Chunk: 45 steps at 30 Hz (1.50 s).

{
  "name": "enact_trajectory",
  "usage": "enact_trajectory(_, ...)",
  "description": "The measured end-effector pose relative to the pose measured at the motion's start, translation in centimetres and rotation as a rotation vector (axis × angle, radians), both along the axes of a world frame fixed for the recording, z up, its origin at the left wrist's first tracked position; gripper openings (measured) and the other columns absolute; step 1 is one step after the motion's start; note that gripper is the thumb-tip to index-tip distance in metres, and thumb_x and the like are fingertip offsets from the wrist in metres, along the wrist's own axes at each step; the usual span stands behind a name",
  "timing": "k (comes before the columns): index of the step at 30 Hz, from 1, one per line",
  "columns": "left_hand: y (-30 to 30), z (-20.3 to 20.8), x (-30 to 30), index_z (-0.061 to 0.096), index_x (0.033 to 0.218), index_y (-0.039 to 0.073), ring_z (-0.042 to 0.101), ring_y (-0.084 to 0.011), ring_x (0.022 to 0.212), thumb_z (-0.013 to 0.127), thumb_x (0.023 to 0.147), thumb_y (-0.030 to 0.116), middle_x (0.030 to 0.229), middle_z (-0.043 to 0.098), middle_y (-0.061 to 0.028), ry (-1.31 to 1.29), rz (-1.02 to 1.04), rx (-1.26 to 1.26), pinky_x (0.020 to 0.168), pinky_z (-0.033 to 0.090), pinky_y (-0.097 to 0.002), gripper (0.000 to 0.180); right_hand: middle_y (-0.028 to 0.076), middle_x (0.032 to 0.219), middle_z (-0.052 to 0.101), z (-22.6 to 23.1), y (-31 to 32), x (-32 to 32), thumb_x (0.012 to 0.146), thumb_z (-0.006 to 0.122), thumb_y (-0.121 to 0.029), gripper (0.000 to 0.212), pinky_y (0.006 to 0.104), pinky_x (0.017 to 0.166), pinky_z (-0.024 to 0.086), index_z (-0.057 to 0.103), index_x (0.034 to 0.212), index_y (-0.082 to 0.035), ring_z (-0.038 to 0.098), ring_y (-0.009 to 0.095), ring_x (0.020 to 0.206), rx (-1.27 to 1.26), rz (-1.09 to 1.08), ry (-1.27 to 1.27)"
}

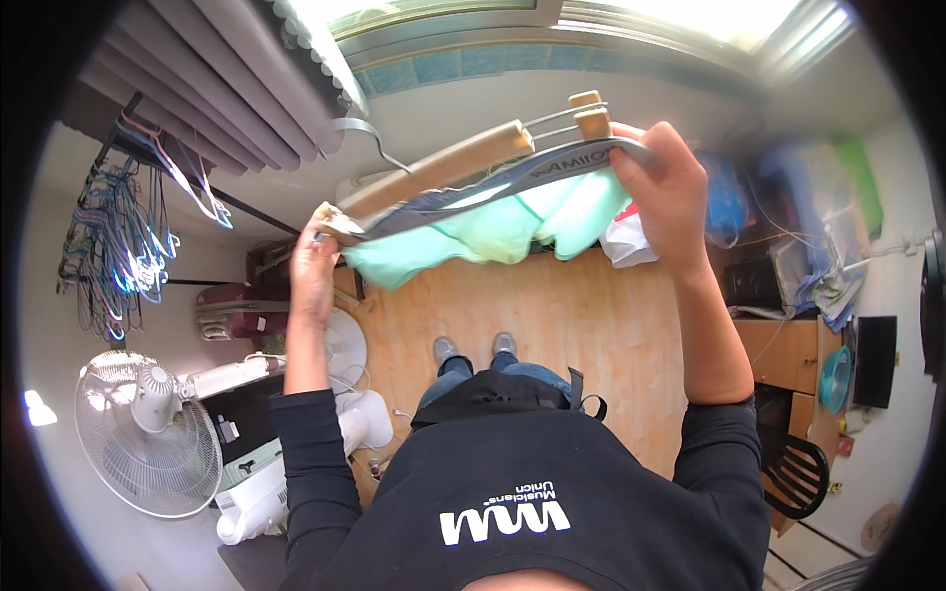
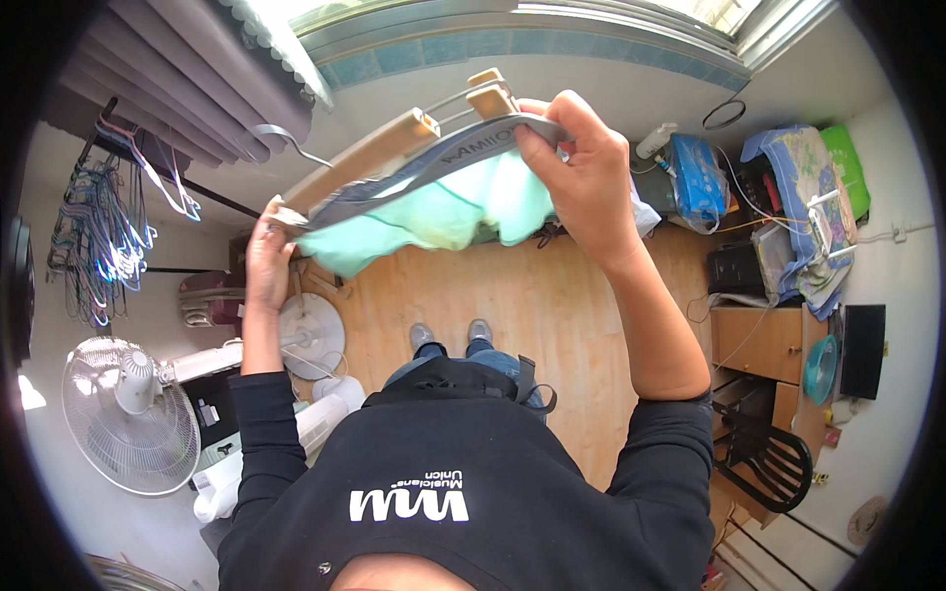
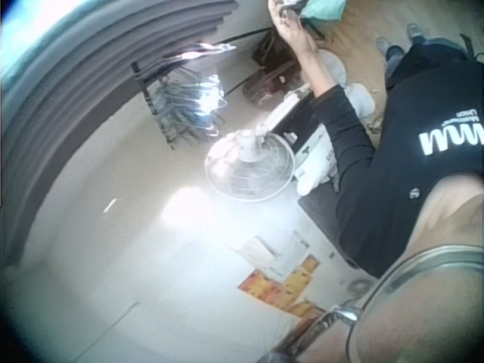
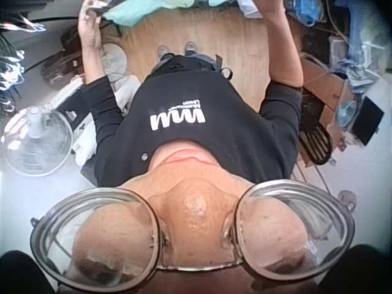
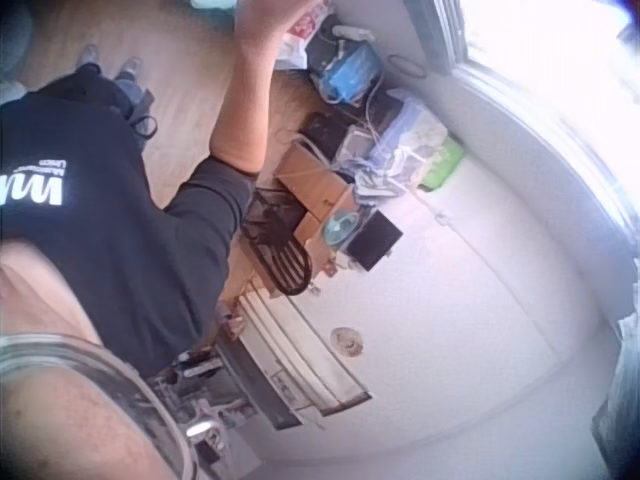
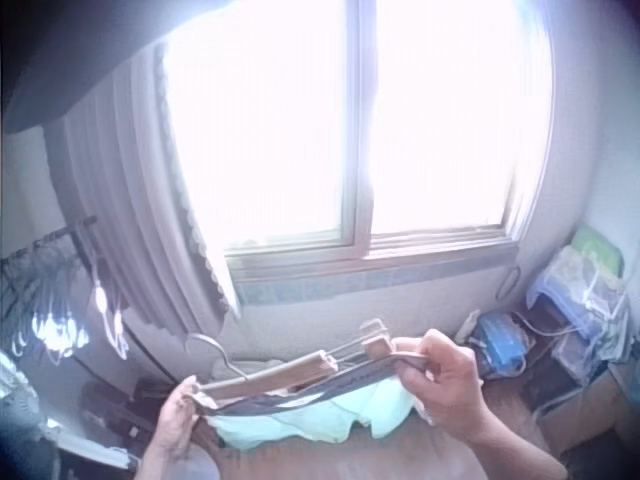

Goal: The person repeatedly picks up small garments from a basin, places each on a hanger, and hangs them on a window-mounted drying rack. The items include light-colored undergarments and socks. The person handles each item one at a time and returns to the basin for the next piece.

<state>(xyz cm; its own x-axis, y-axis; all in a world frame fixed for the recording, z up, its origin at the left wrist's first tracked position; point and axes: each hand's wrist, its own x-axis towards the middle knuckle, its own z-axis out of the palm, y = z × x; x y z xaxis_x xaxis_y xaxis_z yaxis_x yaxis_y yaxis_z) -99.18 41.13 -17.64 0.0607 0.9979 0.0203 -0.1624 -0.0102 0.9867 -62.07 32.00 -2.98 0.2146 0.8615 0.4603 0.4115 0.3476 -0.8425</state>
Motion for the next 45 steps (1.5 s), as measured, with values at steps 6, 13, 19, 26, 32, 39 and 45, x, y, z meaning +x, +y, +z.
enact_trajectory(6,-4.7,5.8,13.5,0.055,0.113,0.003,0.048,-0.0264,0.113,0.066,0.078,0.026,0.12,0.054,-0.0112,0.438,-0.116,0.574,0.097,0.036,-0.036,0.043,0.015,0.063,0.047,0.1,-0.2,-0.8,0.074,0.058,0.0,0.013,0.0349,0.055,0.041,0.045,0.076,0.0,0.048,0.03,0.058,-0.07,0.154,-0.691)
enact_trajectory(13,-4.1,6.0,22.5,0.055,0.116,0.0,0.056,-0.0153,0.098,0.065,0.083,0.023,0.108,0.061,-0.0084,-0.123,-0.699,0.184,0.088,0.043,-0.0298,0.041,0.017,0.062,0.046,1.0,-2.3,1.4,0.074,0.058,-0.002,0.016,0.0383,0.054,0.039,0.042,0.074,0.0,0.047,0.035,0.059,-0.26,0.176,-0.736)
enact_trajectory(19,-4.7,5.7,24.0,0.061,0.107,-0.003,0.056,-0.0106,0.089,0.066,0.083,0.015,0.099,0.064,-0.0053,-0.212,-0.643,0.078,0.082,0.045,-0.0251,0.031,0.018,0.082,0.058,1.7,-4.5,2.5,0.076,0.059,0.0,0.021,0.0301,0.064,0.045,0.056,0.096,0.003,0.056,0.024,0.068,-0.453,0.112,-0.542)
enact_trajectory(26,-3.1,7.1,22.5,0.066,0.093,0.0,0.057,-0.0165,0.067,0.067,0.077,0.013,0.077,0.063,-0.0094,0.103,-0.577,0.466,0.064,0.045,-0.0268,0.021,0.017,0.074,0.059,0.6,-5.4,4.6,0.077,0.058,-0.006,0.025,0.0314,0.062,0.046,0.058,0.1,0.004,0.058,0.027,0.064,-0.433,0.134,-0.53)
enact_trajectory(32,-3.4,8.8,22.8,0.065,0.093,0.002,0.06,-0.024,0.078,0.068,0.074,0.009,0.089,0.064,-0.0126,0.431,-0.587,0.881,0.07,0.049,-0.0302,0.021,0.015,0.067,0.053,0.3,-4.2,3.6,0.077,0.059,-0.009,0.015,0.0333,0.058,0.042,0.055,0.088,0.001,0.052,0.03,0.062,-0.373,0.144,-0.611)
enact_trajectory(39,-3.5,10.0,20.8,0.062,0.097,0.006,0.057,-0.027,0.083,0.068,0.074,0.017,0.091,0.063,-0.0105,0.421,-0.512,0.968,0.073,0.047,-0.0355,0.026,0.013,0.085,0.062,1.8,-2.6,1.5,0.069,0.072,-0.005,0.052,0.0312,0.071,0.046,0.047,0.116,-0.003,0.06,0.023,0.077,-0.298,0.32,-0.426)
enact_trajectory(45,-4.1,8.2,13.3,0.055,0.109,0.004,0.053,-0.0308,0.097,0.064,0.076,0.038,0.098,0.059,-0.012,0.662,-0.207,0.982,0.094,0.037,-0.0443,0.049,0.013,0.08,0.061,-0.2,-2.1,-2.9,0.068,0.069,0.0,0.029,0.0296,0.066,0.046,0.062,0.096,0.0,0.059,0.025,0.069,-0.254,0.276,-0.616)
